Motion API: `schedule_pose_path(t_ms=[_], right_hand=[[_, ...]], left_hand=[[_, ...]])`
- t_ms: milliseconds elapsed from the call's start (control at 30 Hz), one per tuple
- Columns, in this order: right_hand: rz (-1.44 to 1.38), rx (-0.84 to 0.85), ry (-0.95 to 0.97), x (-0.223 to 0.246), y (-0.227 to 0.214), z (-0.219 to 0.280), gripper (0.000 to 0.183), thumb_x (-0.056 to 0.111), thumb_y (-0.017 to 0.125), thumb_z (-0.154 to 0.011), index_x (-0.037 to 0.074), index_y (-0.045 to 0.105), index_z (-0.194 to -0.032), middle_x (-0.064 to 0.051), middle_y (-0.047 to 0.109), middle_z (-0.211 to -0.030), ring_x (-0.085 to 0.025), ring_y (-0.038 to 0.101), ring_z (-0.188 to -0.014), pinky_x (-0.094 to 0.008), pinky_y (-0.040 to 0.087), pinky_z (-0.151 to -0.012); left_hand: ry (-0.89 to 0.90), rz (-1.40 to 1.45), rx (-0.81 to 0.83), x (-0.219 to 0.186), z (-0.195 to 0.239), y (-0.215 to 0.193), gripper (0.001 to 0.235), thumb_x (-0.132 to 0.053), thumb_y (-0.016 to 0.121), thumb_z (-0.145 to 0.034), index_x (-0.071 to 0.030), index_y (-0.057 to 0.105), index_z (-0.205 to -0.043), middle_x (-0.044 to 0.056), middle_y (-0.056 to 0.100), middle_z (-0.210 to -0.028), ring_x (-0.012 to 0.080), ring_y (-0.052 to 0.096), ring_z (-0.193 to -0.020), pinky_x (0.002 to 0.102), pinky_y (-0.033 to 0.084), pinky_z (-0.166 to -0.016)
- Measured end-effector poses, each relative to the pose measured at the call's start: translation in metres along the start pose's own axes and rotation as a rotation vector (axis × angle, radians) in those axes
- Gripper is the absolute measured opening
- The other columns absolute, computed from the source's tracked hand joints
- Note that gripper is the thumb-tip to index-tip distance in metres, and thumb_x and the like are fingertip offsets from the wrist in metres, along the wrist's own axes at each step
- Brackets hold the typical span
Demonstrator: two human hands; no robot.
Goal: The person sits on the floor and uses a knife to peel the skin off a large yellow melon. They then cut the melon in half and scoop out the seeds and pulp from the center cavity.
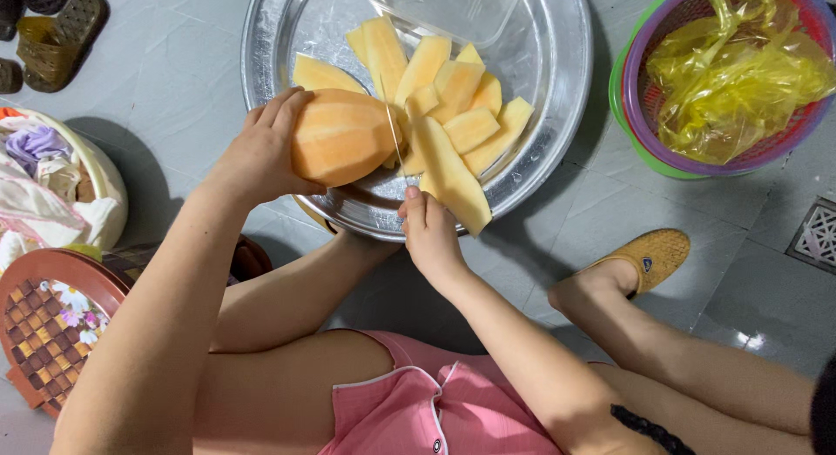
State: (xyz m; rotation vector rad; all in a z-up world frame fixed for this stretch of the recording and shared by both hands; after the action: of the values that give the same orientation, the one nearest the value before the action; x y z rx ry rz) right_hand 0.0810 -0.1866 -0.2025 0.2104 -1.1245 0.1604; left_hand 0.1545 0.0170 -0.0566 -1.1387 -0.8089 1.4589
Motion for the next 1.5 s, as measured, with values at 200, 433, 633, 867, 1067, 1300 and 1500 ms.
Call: schedule_pose_path(t_ms=[200, 433, 633, 867, 1067, 1300, 1500], right_hand=[[0.186, -0.003, -0.063, 0.014, -0.002, 0.003, 0.058, 0.048, 0.039, -0.108, 0.002, 0.062, -0.08, -0.006, 0.057, -0.059, -0.02, 0.061, -0.057, -0.036, 0.049, -0.058], [0.323, -0.024, -0.036, 0.016, -0.001, -0.027, 0.061, 0.05, 0.039, -0.106, 0.003, 0.067, -0.08, -0.014, 0.066, -0.064, -0.03, 0.07, -0.067, -0.043, 0.053, -0.067], [0.365, -0.013, -0.047, 0.013, -0.007, -0.037, 0.058, 0.05, 0.039, -0.105, 0.003, 0.07, -0.087, -0.016, 0.074, -0.08, -0.035, 0.072, -0.08, -0.045, 0.054, -0.077], [0.376, -0.008, 0.021, -0.028, 0.004, -0.062, 0.06, 0.05, 0.036, -0.107, 0.001, 0.067, -0.087, -0.016, 0.072, -0.075, -0.035, 0.071, -0.074, -0.047, 0.054, -0.072], [-0.048, 0.139, 0.282, -0.056, -0.002, -0.058, 0.059, 0.054, 0.038, -0.107, 0.004, 0.062, -0.087, -0.004, 0.052, -0.059, -0.018, 0.047, -0.042, -0.035, 0.04, -0.04], [-0.626, 0.291, 0.466, -0.029, -0.026, -0.035, 0.052, 0.054, 0.035, -0.107, 0.007, 0.054, -0.092, 0.001, 0.041, -0.056, -0.008, 0.031, -0.037, -0.026, 0.025, -0.033], [-0.398, 0.169, 0.279, -0.009, -0.042, -0.034, 0.054, 0.053, 0.037, -0.106, 0.005, 0.056, -0.094, 0.001, 0.042, -0.057, -0.008, 0.036, -0.039, -0.027, 0.029, -0.033]], left_hand=[[0.008, -0.006, 0.003, 0.001, -0.002, 0.002, 0.132, -0.025, 0.101, -0.044, -0.01, 0.031, -0.155, 0.017, 0.034, -0.159, 0.0436, 0.035, -0.143, 0.048, 0.036, -0.116], [-0.01, 0.002, -0.023, -0.003, 0.001, 0.003, 0.131, -0.023, 0.101, -0.044, -0.012, 0.032, -0.155, 0.017, 0.035, -0.159, 0.0457, 0.036, -0.14, 0.05, 0.038, -0.114], [-0.054, 0.004, -0.01, -0.006, 0.0, 0.001, 0.131, -0.022, 0.101, -0.043, -0.012, 0.032, -0.153, 0.015, 0.036, -0.157, 0.0466, 0.038, -0.138, 0.051, 0.039, -0.113], [0.036, -0.025, -0.023, -0.005, -0.004, 0.005, 0.133, -0.024, 0.102, -0.041, -0.012, 0.033, -0.154, 0.018, 0.035, -0.158, 0.0493, 0.037, -0.137, 0.053, 0.038, -0.113], [0.017, 0.04, -0.03, 0.011, -0.004, 0.01, 0.135, -0.03, 0.103, -0.041, -0.01, 0.032, -0.154, 0.02, 0.033, -0.159, 0.0437, 0.034, -0.145, 0.049, 0.035, -0.117], [-0.048, 0.046, 0.05, 0.016, -0.007, 0.012, 0.138, -0.03, 0.103, -0.041, -0.012, 0.028, -0.155, 0.018, 0.03, -0.161, 0.0425, 0.032, -0.145, 0.047, 0.033, -0.117], [-0.017, 0.057, 0.014, 0.009, -0.003, 0.004, 0.135, -0.029, 0.102, -0.043, -0.012, 0.029, -0.156, 0.017, 0.031, -0.162, 0.0429, 0.033, -0.145, 0.048, 0.035, -0.117]])
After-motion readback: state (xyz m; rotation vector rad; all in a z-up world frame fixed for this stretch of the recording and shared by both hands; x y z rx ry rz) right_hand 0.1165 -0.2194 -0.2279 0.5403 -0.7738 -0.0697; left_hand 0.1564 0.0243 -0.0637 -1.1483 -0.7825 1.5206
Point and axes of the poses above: each hand's wrist, its own z-axis away from the middle knuckle, its own y-axis out of the palm, x = y × z, the point moved 10 cm from there along -z, towards the middle knuckle
